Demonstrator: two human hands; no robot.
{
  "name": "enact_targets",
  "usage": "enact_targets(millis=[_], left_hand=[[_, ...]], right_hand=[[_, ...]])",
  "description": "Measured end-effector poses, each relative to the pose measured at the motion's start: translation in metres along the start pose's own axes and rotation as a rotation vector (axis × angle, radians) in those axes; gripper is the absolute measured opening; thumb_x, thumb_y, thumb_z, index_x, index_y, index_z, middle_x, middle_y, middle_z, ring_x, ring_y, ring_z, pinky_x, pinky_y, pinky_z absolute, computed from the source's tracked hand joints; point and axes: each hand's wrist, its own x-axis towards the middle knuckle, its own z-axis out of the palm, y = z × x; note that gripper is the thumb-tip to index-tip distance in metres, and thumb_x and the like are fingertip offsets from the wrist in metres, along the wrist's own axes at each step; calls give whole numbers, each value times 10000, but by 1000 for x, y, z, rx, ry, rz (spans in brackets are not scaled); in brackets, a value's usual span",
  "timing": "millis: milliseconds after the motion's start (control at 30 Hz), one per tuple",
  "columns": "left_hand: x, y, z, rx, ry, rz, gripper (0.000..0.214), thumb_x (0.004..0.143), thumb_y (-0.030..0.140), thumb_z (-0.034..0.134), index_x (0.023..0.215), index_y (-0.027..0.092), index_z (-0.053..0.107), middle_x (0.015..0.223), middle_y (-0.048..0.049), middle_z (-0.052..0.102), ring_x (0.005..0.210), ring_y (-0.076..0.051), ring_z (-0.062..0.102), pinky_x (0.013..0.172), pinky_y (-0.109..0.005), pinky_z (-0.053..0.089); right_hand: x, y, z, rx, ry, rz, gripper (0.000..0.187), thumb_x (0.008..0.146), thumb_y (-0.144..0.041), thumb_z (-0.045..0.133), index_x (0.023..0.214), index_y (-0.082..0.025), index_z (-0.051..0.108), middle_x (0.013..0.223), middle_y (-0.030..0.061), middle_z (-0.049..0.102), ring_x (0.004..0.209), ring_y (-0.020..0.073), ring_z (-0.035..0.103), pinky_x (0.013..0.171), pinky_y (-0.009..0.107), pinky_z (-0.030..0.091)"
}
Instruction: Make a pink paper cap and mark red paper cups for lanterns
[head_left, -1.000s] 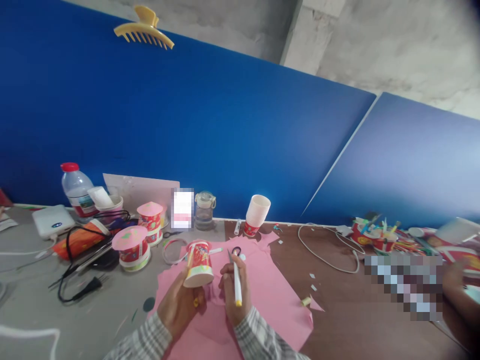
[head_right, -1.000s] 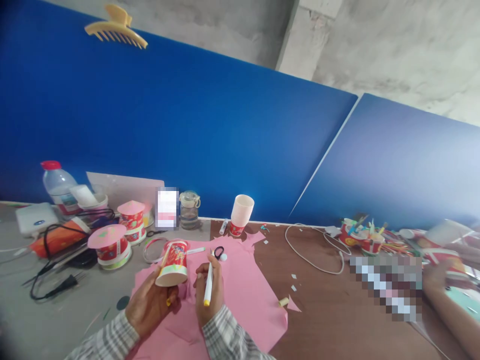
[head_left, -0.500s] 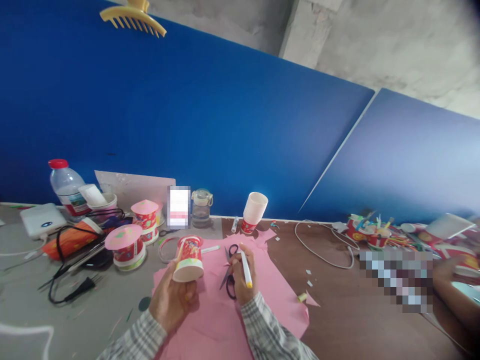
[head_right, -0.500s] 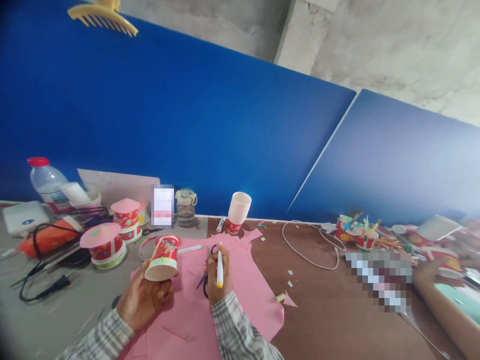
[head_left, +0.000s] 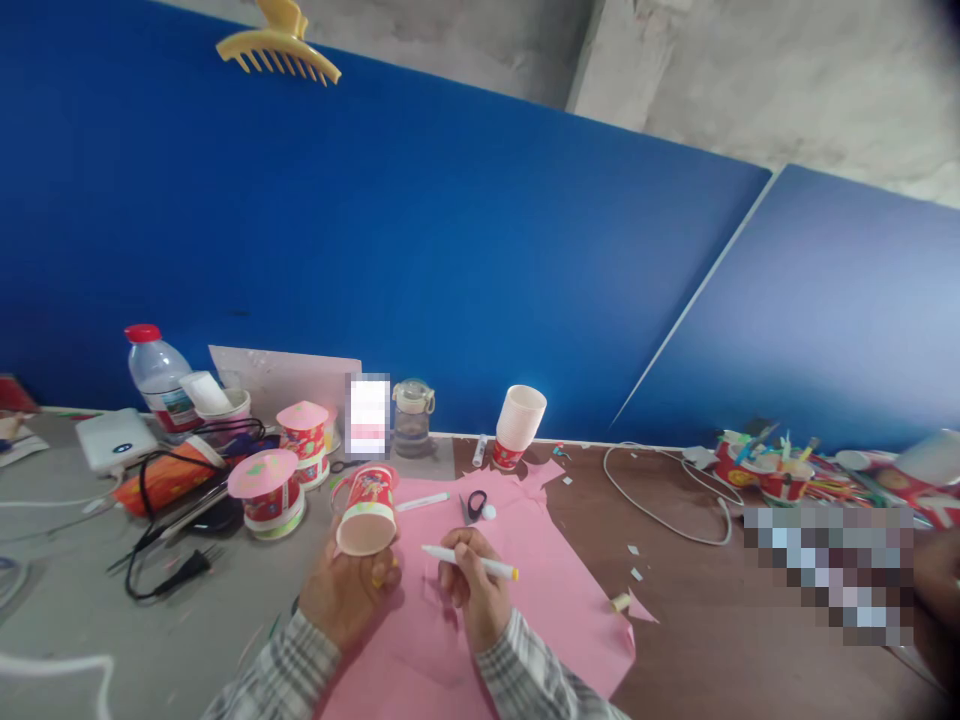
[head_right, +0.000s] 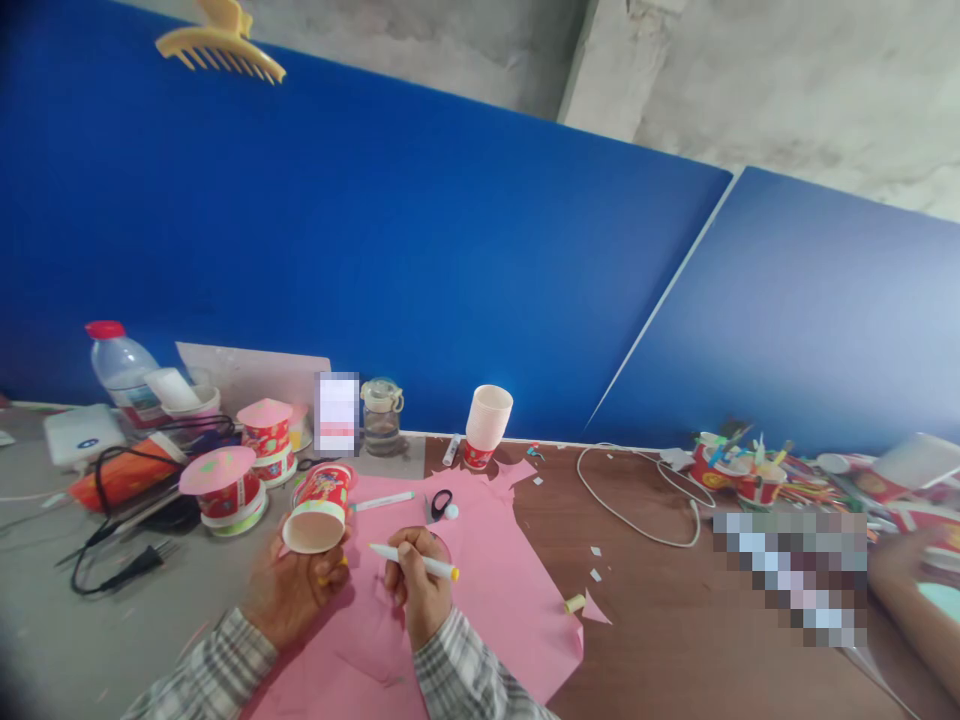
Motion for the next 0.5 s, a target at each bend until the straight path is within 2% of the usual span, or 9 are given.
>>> enact_targets(millis=[167,333,500], left_hand=[[-1,2,-2,9,-82,-57,458,644,472,392,791,92,601,615,-135,641,230,-83,284,258,-256,227],[-2,3,-5,-28,-121,-158,488,631,461,412,901,87,571,647,-138,640,219,-64,249,254,-245,196],[-1,0,-7,-83,-73,-101,428,630,436,446,851,98,589,648,-129,643,294,-124,362,317,-305,344]], right_hand=[[-2,5,3,64,-12,136,324,602,-472,615,585,-149,613,261,-54,522,191,50,326,209,94,209],[-2,8,4,111,-36,221,318,609,-465,603,548,-154,615,230,-59,495,168,60,320,196,105,210],[0,8,5,152,-7,197,316,607,-473,597,525,-168,586,224,-68,486,169,46,288,226,125,275]])
